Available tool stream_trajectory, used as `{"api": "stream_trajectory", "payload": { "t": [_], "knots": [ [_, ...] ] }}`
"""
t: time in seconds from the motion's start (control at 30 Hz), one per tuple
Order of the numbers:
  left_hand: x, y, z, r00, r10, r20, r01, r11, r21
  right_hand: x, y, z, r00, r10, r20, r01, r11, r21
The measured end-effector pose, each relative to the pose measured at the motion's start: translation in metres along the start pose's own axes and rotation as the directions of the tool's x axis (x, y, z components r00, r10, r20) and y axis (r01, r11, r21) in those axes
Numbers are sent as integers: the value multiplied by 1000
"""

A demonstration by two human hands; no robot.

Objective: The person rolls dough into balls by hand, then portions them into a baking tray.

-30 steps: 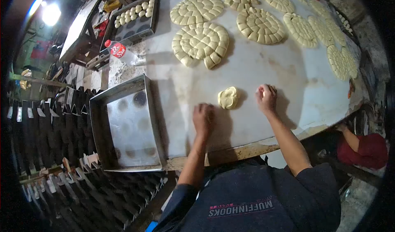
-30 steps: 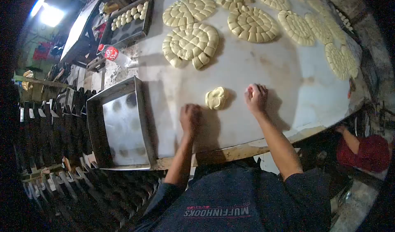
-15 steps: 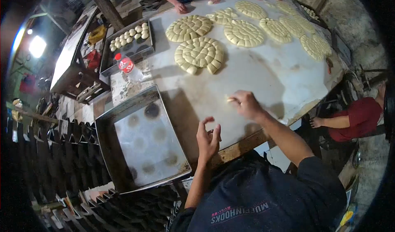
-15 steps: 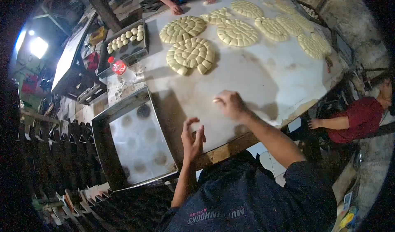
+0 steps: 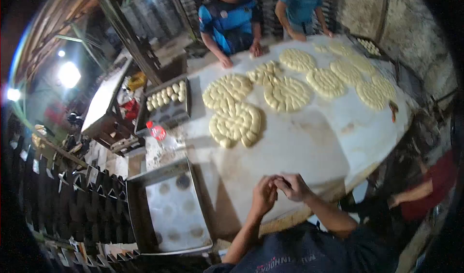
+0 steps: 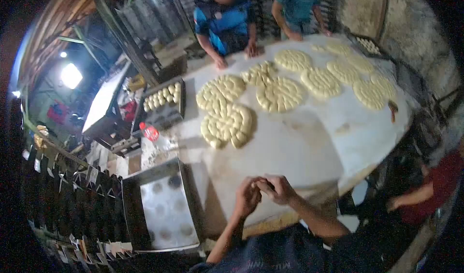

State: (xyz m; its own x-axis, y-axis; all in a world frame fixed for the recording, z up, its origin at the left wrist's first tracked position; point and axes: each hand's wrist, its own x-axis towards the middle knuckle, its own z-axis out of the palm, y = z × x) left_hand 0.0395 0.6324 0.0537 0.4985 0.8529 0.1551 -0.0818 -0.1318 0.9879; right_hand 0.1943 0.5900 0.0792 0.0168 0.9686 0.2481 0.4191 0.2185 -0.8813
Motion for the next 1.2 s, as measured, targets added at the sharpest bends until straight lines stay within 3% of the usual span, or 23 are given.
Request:
{"api": "stream_trajectory", "payload": {
  "t": [0.1,0.17,0.23,0.27,0.33,0.4,0.43,0.47,0.5,0.53,0.57,0.6,0.63,0.7,0.77,0.8,0.83,0.9,1.0,1.07,1.13,1.17,1.2],
  "knots": [
    [25,10,36,988,-149,-36,146,987,-70,-1,22,-36,994,49,-95,-60,992,-108],
    [35,-9,42,937,-326,127,301,935,186,0,28,-50,994,30,-106,-50,982,-183],
    [38,-40,47,979,-12,205,-89,875,476,-4,57,-51,994,-87,-69,64,957,-284],
    [41,-39,45,978,-14,210,-93,867,489,-6,71,-47,995,-86,-57,65,951,-302],
    [35,-30,37,865,-442,239,337,863,376,-2,107,-44,997,-69,-45,51,947,-318],
    [32,-6,27,949,-230,215,189,963,194,2,142,-43,977,169,-128,-211,830,-516],
    [36,30,30,974,-223,44,205,945,254,9,139,-61,956,287,-53,-277,836,-473],
    [39,11,14,978,-195,-68,205,958,199,8,129,-75,953,301,-48,-296,877,-378],
    [45,17,6,984,-6,-176,78,909,409,6,118,-85,951,305,-45,-305,911,-279],
    [54,30,-4,982,108,-154,-18,871,492,3,120,-88,956,273,-107,-293,908,-300],
    [60,1,-29,958,251,-139,-62,654,754,-5,123,-86,954,248,-169,-291,903,-315],
    [54,1,-34,961,165,-222,84,591,802,-9,123,-88,935,268,-232,-334,885,-324],
    [43,-20,-50,984,149,-93,62,202,977,-12,121,-92,910,287,-300,-382,862,-332],
    [17,-13,-39,937,88,-339,304,277,912,-15,93,-94,936,246,-252,-321,892,-320],
    [-5,-1,-30,973,202,-116,-15,553,833,-23,73,-66,988,94,-123,-126,948,-292],
    [-21,22,-15,942,-318,-109,327,791,518,-25,65,-44,999,-1,-54,-14,963,-268],
    [-39,29,-6,901,-433,1,411,856,312,-28,45,-28,989,-63,135,99,955,-280],
    [-68,21,-6,933,-351,83,288,862,416,-39,-3,11,968,-152,201,191,964,-188],
    [-120,32,-34,931,-365,27,309,825,473,-57,-25,50,967,-44,252,94,978,-187],
    [-153,35,-51,961,-269,-58,276,939,207,-68,-44,59,916,-133,379,127,991,39],
    [-175,45,-55,955,-208,-210,218,976,22,-82,-53,76,928,-70,367,28,993,119],
    [-181,47,-58,957,-171,-232,190,980,63,-89,-56,84,936,-20,352,-57,977,206],
    [-184,44,-58,964,-139,-227,156,986,61,-94,-54,95,934,-92,345,-9,960,279]
  ]
}}
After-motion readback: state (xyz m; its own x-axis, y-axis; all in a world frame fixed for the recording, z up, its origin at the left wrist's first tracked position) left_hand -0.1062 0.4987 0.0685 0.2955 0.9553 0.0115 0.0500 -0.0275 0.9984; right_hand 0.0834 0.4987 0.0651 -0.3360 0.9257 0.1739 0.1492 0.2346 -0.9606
